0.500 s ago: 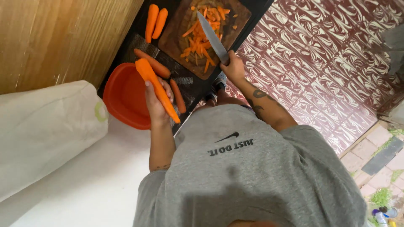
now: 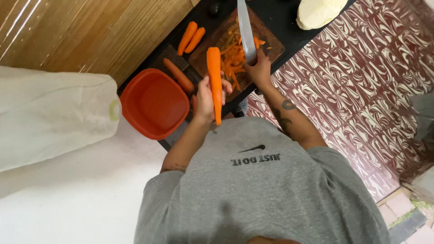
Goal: Peel and slice carrots on a wooden cutting board using a kitchen knife
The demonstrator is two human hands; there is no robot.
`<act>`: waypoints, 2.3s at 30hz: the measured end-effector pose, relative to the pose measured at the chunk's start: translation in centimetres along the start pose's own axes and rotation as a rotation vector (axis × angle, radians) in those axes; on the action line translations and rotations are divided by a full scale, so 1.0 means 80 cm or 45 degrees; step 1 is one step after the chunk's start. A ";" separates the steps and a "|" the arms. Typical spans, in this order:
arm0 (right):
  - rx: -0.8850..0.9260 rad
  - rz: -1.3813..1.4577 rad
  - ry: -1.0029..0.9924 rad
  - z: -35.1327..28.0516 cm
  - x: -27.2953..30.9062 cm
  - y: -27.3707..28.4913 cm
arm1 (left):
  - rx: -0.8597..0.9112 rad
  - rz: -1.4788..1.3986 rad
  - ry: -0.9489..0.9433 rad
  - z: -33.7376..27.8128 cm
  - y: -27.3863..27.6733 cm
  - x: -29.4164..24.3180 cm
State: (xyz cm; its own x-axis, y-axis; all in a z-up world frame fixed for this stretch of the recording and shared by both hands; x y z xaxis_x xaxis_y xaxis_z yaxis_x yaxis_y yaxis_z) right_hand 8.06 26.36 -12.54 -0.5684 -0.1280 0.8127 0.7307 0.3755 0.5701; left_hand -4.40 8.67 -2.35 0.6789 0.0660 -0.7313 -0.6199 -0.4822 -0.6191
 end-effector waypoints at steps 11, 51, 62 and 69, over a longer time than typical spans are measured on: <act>0.100 -0.041 0.321 0.024 0.052 -0.007 | 0.015 -0.123 0.255 0.011 -0.042 -0.012; 0.297 0.216 0.625 -0.112 0.248 0.081 | -0.125 0.246 0.023 0.027 -0.023 -0.033; 0.333 0.276 0.744 -0.121 0.246 0.073 | -0.173 0.192 0.121 0.034 0.016 -0.008; 0.244 0.123 0.765 -0.125 0.265 0.088 | -0.183 0.093 0.078 0.032 0.002 -0.029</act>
State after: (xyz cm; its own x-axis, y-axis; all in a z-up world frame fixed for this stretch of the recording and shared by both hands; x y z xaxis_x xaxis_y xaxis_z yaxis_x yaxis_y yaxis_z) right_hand 4.99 17.12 9.89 -0.1510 -0.5571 0.8166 0.6559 0.5616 0.5044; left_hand -7.07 10.71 -1.50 0.6592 -0.0249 -0.7516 -0.6091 -0.6039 -0.5141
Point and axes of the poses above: each hand's wrist, its own z-axis towards the middle knuckle, its own y-axis out of the back of the hand, x = y × z, the point moved 10 cm from there along z, towards the middle knuckle, and after that the axes turned 4 degrees about y, right-handed, at the moved point
